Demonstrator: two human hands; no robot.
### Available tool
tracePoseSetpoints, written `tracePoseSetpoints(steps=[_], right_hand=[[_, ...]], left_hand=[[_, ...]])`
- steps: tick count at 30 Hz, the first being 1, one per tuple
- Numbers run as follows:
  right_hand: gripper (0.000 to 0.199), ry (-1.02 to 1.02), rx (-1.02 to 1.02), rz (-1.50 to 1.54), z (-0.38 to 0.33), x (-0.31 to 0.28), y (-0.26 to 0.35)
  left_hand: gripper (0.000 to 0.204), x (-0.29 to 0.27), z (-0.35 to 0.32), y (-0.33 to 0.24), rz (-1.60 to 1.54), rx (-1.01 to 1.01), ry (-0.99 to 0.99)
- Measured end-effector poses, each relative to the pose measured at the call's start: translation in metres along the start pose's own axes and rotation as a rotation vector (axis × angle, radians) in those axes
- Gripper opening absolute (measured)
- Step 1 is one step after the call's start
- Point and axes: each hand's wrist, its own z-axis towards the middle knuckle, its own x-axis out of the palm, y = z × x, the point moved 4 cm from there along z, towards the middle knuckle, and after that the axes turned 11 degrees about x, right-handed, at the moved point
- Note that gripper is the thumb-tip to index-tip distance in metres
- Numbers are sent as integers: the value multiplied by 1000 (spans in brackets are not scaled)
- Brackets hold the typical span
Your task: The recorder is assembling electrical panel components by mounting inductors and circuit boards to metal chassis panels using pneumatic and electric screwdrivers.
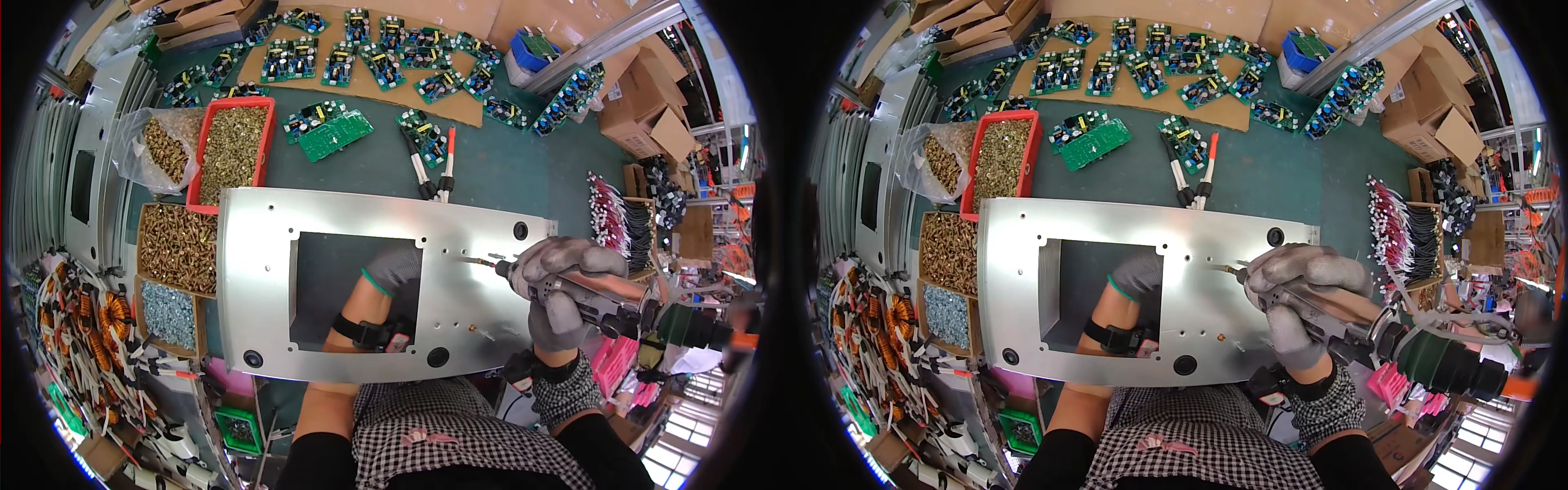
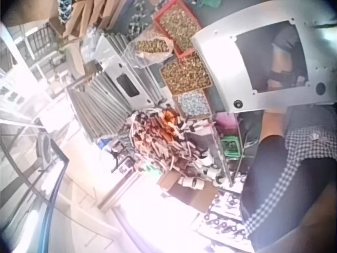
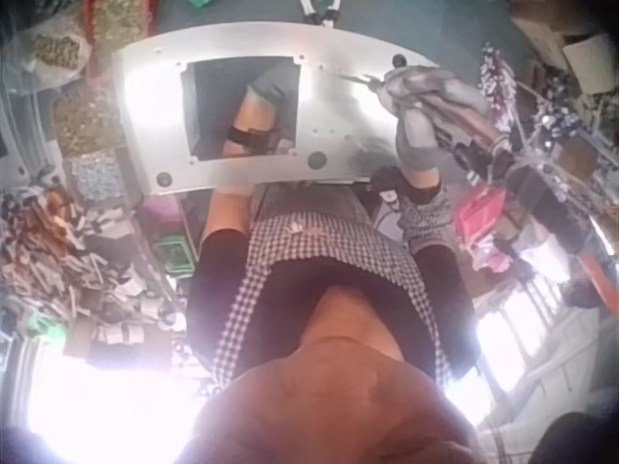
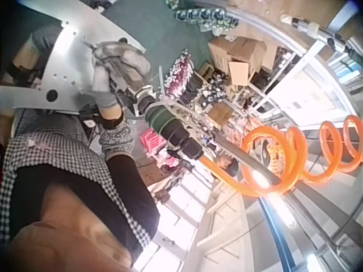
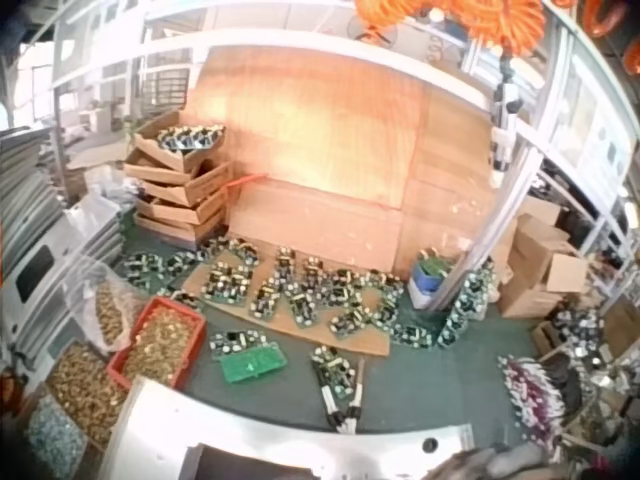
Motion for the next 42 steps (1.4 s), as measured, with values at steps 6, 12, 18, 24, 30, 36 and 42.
tracePoseSetpoints(steps=[6,12,18,24,30,36,42], right_hand=[[46,31,-12,0,0,4,-1],[43,-66,89,113,-1,6,-1],[42,-56,65,149,-2,11,-1],[40,-98,91,88,-7,15,1],[45,-204,83,57,-8,9,2],[44,-100,79,69,-6,5,-1],[43,-82,119,14,-1,5,12]], left_hand=[[37,9,-5,13,-111,-135,142],[39,21,-19,-17,-385,-75,-47],[35,27,-23,-33,-623,-181,-142],[35,23,-44,-53,-612,-258,-304],[22,8,-162,-86,128,-126,-589],[21,0,-272,-99,794,-597,-1012],[17,3,-243,-88,1167,-614,-847]])
